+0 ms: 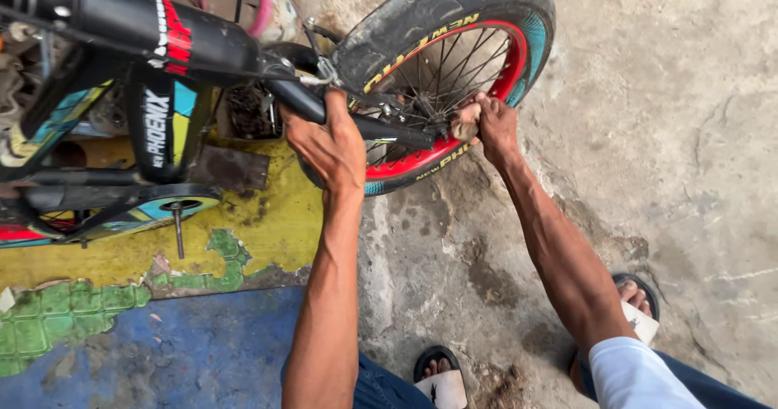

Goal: The person sits on the floor and wipes the front bicycle wheel with a cloth, rotating the wheel to clean the tire, rim, and spokes. The person continues wiping different sections of the wheel until the end of the clip.

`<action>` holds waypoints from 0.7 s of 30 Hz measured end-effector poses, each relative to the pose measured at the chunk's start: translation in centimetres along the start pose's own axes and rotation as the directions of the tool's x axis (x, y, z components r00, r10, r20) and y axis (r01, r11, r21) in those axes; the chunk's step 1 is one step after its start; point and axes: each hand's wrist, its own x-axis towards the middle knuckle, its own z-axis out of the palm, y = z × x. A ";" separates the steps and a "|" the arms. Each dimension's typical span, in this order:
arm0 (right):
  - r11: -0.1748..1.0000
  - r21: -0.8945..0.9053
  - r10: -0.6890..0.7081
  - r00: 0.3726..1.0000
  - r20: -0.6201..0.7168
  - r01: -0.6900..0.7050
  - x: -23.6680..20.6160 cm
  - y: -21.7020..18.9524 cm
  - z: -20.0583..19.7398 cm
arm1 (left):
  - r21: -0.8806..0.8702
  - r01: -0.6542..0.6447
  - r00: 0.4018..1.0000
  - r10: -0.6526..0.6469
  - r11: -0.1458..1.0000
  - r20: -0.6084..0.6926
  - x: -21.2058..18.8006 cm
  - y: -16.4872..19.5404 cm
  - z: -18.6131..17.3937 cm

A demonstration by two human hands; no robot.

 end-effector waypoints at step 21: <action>0.806 -0.491 -0.122 0.905 0.408 0.330 -14.3 10.5 7.7 | 0.116 -0.251 0.966 0.240 0.961 0.101 0.4 -1.0 -1.5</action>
